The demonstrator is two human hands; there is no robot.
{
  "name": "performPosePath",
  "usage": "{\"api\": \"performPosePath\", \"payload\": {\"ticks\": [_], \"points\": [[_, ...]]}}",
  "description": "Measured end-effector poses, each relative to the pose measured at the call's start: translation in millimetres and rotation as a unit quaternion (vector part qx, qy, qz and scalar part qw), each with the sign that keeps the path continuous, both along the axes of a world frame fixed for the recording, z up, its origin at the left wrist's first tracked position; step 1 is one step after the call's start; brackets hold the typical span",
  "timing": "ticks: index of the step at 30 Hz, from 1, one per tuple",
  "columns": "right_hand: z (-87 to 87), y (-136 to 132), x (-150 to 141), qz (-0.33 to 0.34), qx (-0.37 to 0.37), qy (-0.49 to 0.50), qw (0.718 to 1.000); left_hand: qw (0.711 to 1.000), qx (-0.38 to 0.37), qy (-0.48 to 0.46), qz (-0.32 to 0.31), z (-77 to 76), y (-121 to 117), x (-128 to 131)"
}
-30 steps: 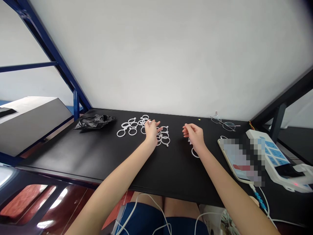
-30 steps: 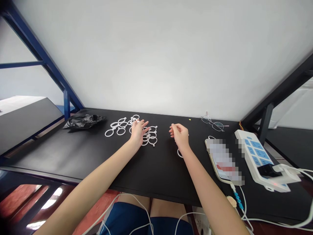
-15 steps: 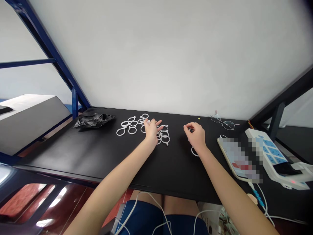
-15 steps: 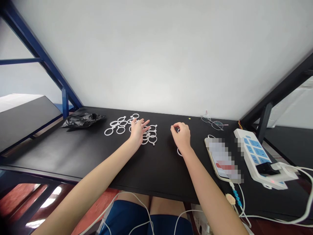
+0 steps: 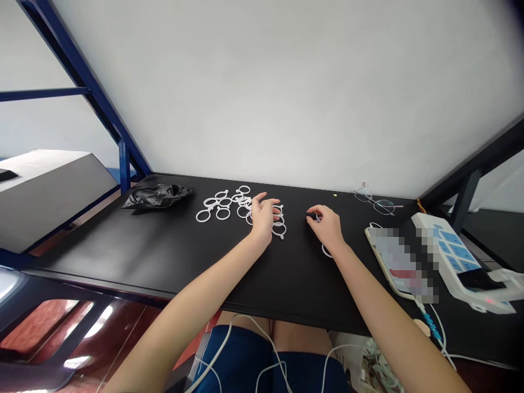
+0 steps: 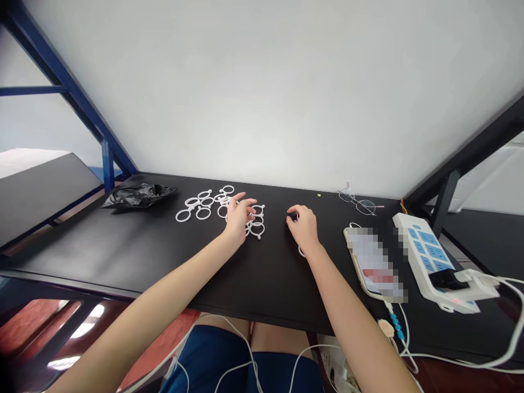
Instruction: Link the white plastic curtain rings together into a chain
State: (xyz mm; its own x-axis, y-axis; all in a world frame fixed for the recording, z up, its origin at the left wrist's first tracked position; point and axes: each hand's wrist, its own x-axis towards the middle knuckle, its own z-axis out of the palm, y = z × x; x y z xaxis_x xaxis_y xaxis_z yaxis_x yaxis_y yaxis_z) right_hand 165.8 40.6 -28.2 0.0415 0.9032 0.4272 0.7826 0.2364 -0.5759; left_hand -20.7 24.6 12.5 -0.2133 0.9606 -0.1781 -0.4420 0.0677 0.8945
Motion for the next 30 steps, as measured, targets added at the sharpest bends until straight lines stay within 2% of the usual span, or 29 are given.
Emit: {"api": "performPosePath", "payload": {"ticks": [6,12,24,30], "points": [[4.7,-3.6,-6.3,0.047,-0.003,0.025,0.999,0.985,0.124,0.079,-0.092,-4.3,-5.5,10.5],[6.2,-5.4,-8.4,0.063,0.008,0.054,0.997,0.963,0.170,0.121,-0.169,-10.6,-9.6,16.1],[8.6,-10.0,-15.4,0.074,-0.018,0.034,0.997,0.948,0.196,0.150,-0.199,-13.6,-11.1,17.0],[9.1,-12.0,-20.2,0.050,-0.016,-0.002,0.999,0.950,0.186,0.149,-0.200,-11.8,-11.4,17.2]]}}
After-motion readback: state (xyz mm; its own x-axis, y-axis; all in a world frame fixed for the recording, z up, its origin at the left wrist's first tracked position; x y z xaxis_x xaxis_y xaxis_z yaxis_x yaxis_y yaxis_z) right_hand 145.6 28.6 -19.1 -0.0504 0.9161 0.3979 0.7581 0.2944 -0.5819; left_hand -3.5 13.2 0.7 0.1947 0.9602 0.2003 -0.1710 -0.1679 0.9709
